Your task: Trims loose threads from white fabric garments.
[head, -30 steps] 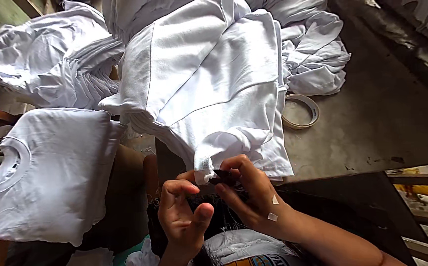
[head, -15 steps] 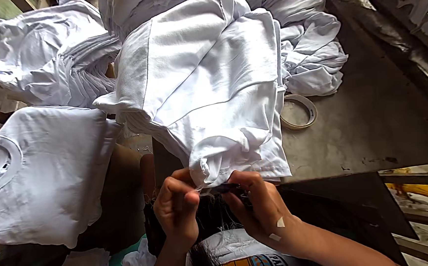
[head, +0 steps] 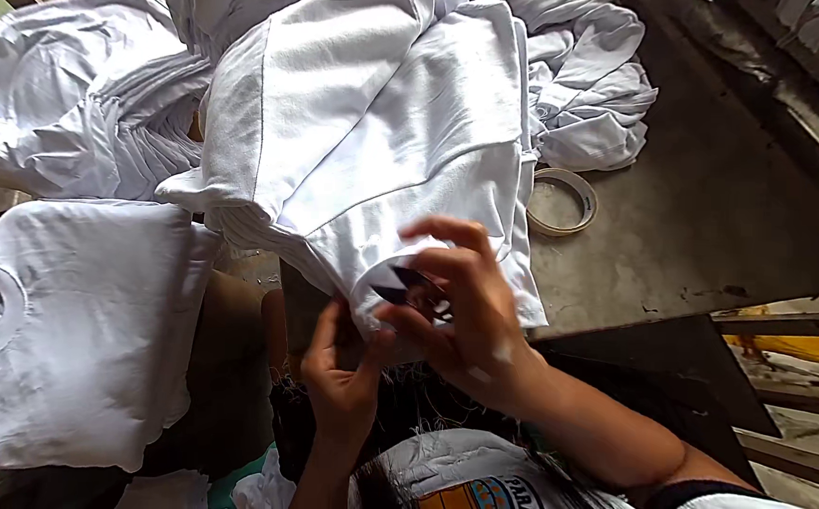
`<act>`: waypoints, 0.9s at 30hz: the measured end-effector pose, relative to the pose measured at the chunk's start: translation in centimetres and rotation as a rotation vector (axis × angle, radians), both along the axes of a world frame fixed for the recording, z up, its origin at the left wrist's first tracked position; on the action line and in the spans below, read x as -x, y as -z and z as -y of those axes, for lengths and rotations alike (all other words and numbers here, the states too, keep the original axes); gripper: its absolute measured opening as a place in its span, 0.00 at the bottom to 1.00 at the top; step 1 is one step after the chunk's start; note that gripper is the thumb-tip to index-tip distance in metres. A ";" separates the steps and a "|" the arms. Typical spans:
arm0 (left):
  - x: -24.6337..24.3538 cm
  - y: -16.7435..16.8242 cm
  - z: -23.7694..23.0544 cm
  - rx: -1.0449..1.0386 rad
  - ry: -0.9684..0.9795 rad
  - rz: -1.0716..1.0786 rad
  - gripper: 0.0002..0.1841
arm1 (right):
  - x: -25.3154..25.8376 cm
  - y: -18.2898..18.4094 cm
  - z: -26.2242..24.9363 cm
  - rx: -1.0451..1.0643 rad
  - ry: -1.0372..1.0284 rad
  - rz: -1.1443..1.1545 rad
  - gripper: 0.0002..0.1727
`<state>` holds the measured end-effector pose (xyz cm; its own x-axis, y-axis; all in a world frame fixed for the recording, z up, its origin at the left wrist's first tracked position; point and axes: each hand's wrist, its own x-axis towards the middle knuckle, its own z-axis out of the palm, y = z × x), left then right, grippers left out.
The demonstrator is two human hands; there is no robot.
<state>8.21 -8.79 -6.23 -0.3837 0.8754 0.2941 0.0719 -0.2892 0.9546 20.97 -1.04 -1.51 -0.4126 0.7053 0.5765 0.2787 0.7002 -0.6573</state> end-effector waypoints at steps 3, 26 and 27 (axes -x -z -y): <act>0.8 -0.3 2.2 0.010 -0.048 -0.300 0.10 | -1.0 0.0 -1.0 0.019 -0.038 0.118 0.14; -2.7 0.4 -0.1 -0.248 -0.048 0.492 0.06 | -2.3 3.6 4.2 0.072 0.019 0.124 0.16; -2.7 0.3 0.2 -0.255 -0.046 0.462 0.05 | -2.1 3.6 4.2 0.062 0.024 0.121 0.15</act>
